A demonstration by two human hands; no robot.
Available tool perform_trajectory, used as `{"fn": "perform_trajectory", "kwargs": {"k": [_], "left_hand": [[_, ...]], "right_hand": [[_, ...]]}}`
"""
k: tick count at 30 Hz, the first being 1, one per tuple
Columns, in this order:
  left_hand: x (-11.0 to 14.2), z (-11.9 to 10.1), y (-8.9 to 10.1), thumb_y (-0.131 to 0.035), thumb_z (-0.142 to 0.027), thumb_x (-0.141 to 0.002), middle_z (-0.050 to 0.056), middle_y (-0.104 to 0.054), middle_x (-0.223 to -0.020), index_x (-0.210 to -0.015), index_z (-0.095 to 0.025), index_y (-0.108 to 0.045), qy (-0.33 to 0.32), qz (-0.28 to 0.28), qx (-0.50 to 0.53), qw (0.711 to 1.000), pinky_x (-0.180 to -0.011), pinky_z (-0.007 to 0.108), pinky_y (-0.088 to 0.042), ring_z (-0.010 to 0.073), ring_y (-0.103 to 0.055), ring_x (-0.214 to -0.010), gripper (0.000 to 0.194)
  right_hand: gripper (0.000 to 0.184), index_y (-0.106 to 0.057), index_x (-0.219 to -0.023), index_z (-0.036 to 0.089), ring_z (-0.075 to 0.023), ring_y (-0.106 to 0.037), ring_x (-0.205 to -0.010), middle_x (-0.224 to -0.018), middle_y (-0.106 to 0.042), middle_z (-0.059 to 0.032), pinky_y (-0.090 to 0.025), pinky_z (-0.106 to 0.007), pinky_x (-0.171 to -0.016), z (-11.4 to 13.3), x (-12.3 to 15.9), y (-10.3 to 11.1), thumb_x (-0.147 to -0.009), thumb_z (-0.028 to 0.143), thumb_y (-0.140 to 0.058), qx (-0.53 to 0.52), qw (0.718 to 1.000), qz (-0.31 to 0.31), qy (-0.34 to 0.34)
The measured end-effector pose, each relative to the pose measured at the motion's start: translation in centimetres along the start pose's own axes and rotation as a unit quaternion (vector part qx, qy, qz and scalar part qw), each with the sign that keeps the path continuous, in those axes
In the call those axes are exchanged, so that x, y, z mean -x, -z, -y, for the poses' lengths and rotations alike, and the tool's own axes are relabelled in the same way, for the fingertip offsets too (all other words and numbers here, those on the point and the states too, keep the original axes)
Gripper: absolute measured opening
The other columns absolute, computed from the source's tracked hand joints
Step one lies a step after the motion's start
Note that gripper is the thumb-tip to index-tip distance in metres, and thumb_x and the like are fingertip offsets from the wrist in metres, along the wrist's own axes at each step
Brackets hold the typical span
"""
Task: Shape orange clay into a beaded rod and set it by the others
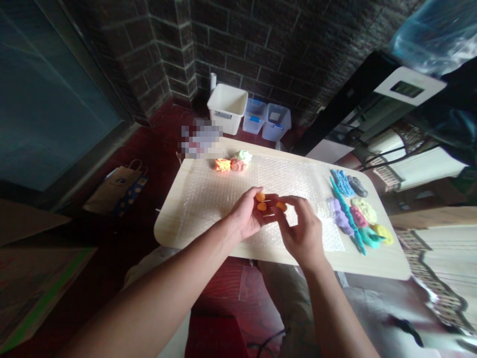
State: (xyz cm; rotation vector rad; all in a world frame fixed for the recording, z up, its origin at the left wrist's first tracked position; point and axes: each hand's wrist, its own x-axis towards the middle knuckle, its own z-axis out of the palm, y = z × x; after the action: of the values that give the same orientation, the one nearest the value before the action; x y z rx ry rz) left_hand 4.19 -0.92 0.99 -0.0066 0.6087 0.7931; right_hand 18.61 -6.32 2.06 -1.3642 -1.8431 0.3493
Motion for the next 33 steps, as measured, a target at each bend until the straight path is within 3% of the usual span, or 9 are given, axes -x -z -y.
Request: {"fn": "perform_trajectory", "kwargs": {"k": [2, 3, 6, 8, 11, 16, 24, 29, 33], "left_hand": [[-0.1, -0.1, 0.1, -0.049, -0.020, -0.095, 0.011, -0.069, -0.074, -0.081, -0.010, -0.067, -0.018, -0.038, -0.012, 0.999, -0.060, 0.031, -0.059, 0.0177, -0.066, -0.063, 0.025], [-0.1, -0.1, 0.1, -0.051, -0.016, -0.091, 0.009, -0.067, -0.072, -0.080, -0.010, -0.066, -0.025, -0.054, -0.017, 0.998, -0.057, 0.028, -0.057, 0.0157, -0.064, -0.059, 0.019], [-0.1, -0.2, 0.1, -0.054, -0.011, -0.081, 0.003, -0.058, -0.063, -0.074, -0.012, -0.062, -0.027, -0.061, -0.032, 0.997, -0.046, 0.021, -0.044, 0.0101, -0.051, -0.048, 0.011], [-0.1, -0.2, 0.1, -0.053, -0.012, -0.079, 0.000, -0.052, -0.060, -0.070, -0.013, -0.060, -0.021, -0.041, -0.036, 0.998, -0.043, 0.021, -0.039, 0.0092, -0.047, -0.046, 0.011], [0.0, -0.1, 0.0, -0.053, -0.014, -0.080, -0.002, -0.047, -0.057, -0.066, -0.015, -0.057, -0.010, -0.018, -0.040, 0.999, -0.042, 0.021, -0.035, 0.0082, -0.042, -0.044, 0.015], [-0.1, -0.1, 0.2, -0.056, -0.021, -0.085, -0.005, -0.037, -0.052, -0.060, -0.019, -0.047, -0.001, 0.001, -0.047, 0.999, -0.040, 0.020, -0.027, 0.0067, -0.033, -0.041, 0.027], [-0.1, 0.0, 0.3, -0.055, -0.019, -0.087, -0.006, -0.037, -0.054, -0.060, -0.018, -0.046, -0.006, -0.001, -0.066, 0.998, -0.040, 0.019, -0.025, 0.0059, -0.034, -0.041, 0.028], [-0.1, -0.1, 0.2, -0.055, -0.022, -0.087, -0.005, -0.037, -0.054, -0.062, -0.018, -0.047, -0.007, -0.005, -0.075, 0.997, -0.040, 0.020, -0.025, 0.0062, -0.033, -0.041, 0.026], [-0.1, -0.1, 0.0, -0.050, -0.025, -0.084, -0.003, -0.043, -0.057, -0.068, -0.017, -0.052, 0.008, -0.003, -0.083, 0.996, -0.042, 0.022, -0.030, 0.0089, -0.037, -0.043, 0.018]], "right_hand": [[0.013, -0.065, -0.106, 0.024, -0.0216, -0.064, -0.084, -0.094, -0.068, -0.0056, -0.051, -0.037, -0.075, 0.1, 0.0, 0.0, -0.094, 0.024, -0.063, -0.161, 0.980, -0.060, -0.100], [0.010, -0.066, -0.101, 0.024, -0.0181, -0.060, -0.073, -0.084, -0.064, -0.0030, -0.048, -0.032, -0.066, 0.1, -0.1, 0.0, -0.092, 0.023, -0.061, -0.258, 0.951, -0.082, -0.152], [0.018, -0.058, -0.067, 0.021, -0.0101, -0.036, -0.047, -0.058, -0.040, 0.0038, -0.030, -0.025, -0.044, 0.0, -0.5, 0.3, -0.084, 0.026, -0.059, -0.488, 0.822, -0.072, -0.285], [0.035, -0.042, -0.051, 0.022, -0.0080, -0.023, -0.041, -0.050, -0.029, 0.0060, -0.021, -0.025, -0.039, 0.0, -0.8, 0.3, -0.081, 0.029, -0.059, -0.551, 0.755, -0.047, -0.353], [0.046, -0.030, -0.047, 0.023, -0.0080, -0.015, -0.038, -0.044, -0.021, 0.0073, -0.017, -0.026, -0.036, 0.0, -1.1, 0.3, -0.082, 0.029, -0.058, -0.579, 0.703, -0.048, -0.409], [0.050, -0.025, -0.048, 0.023, -0.0086, -0.012, -0.038, -0.043, -0.020, 0.0077, -0.016, -0.026, -0.034, -0.1, -1.3, 0.3, -0.084, 0.028, -0.059, -0.601, 0.669, -0.055, -0.434], [0.050, -0.032, -0.050, 0.023, -0.0088, -0.013, -0.040, -0.046, -0.021, 0.0084, -0.018, -0.024, -0.034, -0.6, -1.2, -0.1, -0.088, 0.030, -0.063, -0.614, 0.668, -0.056, -0.416], [0.015, -0.064, -0.076, 0.018, -0.0081, -0.035, -0.047, -0.062, -0.044, 0.0049, -0.031, -0.020, -0.041, -0.4, -1.3, -0.4, -0.083, 0.030, -0.068, -0.634, 0.663, -0.024, -0.397], [0.016, -0.067, -0.088, 0.019, -0.0124, -0.053, -0.061, -0.075, -0.059, -0.0001, -0.046, -0.024, -0.054, -0.8, -1.3, -0.8, -0.075, 0.027, -0.068, -0.622, 0.675, -0.019, -0.396]]}}
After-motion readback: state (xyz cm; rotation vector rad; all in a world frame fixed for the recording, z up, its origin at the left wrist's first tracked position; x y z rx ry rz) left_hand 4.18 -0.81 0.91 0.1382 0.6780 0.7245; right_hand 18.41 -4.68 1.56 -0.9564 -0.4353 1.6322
